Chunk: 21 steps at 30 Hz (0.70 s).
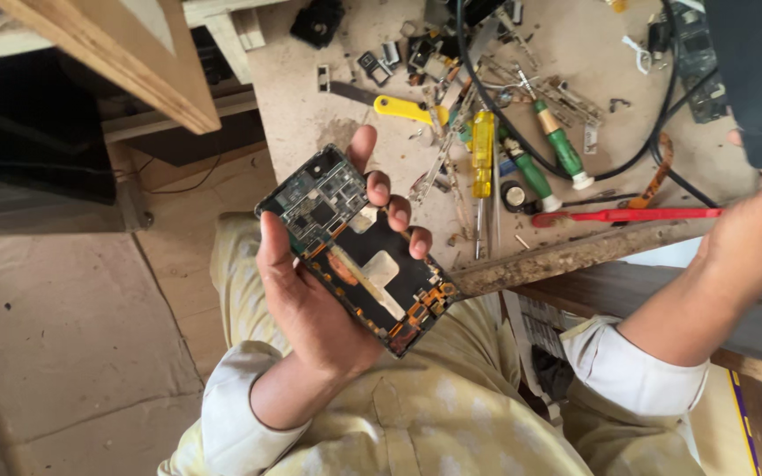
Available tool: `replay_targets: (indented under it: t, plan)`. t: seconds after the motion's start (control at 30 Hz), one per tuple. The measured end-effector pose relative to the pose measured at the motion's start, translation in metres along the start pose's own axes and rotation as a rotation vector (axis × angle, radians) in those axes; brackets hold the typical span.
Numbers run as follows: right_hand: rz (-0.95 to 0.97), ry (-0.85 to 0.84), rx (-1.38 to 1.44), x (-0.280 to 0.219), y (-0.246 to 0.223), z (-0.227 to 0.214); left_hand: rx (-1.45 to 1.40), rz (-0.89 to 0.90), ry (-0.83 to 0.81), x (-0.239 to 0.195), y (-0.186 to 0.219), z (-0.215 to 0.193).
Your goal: The person holds a disassembled smartphone and repeatedly presses and adjusts internal components and connectors with their fingers. They rotate the phone to access different sides and continue manipulating small parts inside the chassis.
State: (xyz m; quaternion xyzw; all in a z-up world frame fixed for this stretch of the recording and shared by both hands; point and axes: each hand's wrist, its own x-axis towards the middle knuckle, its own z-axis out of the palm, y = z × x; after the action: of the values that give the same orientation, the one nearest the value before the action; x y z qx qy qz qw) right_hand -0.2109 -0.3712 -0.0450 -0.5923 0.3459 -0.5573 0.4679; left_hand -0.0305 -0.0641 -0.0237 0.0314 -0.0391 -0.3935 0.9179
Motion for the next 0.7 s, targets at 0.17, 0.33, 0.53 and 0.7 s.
replay_targets:
  t: [0.17, 0.33, 0.53, 0.7]
  plan:
    - [-0.019, 0.189, -0.057, -0.001, 0.003, -0.003, 0.002, -0.023, 0.013, -0.001, 0.002, 0.001]
    - [-0.108, 0.025, 0.094, -0.005, 0.003, 0.0, 0.012, -0.035, 0.006, -0.001, 0.001, 0.001]
    - [-0.191, 0.146, -0.123, -0.006, -0.003, 0.006, 0.031, -0.035, 0.014, -0.001, 0.002, 0.001]
    - [-0.235, 0.005, -0.221, 0.003, 0.002, 0.003, 0.04, -0.033, 0.016, -0.001, 0.001, 0.002]
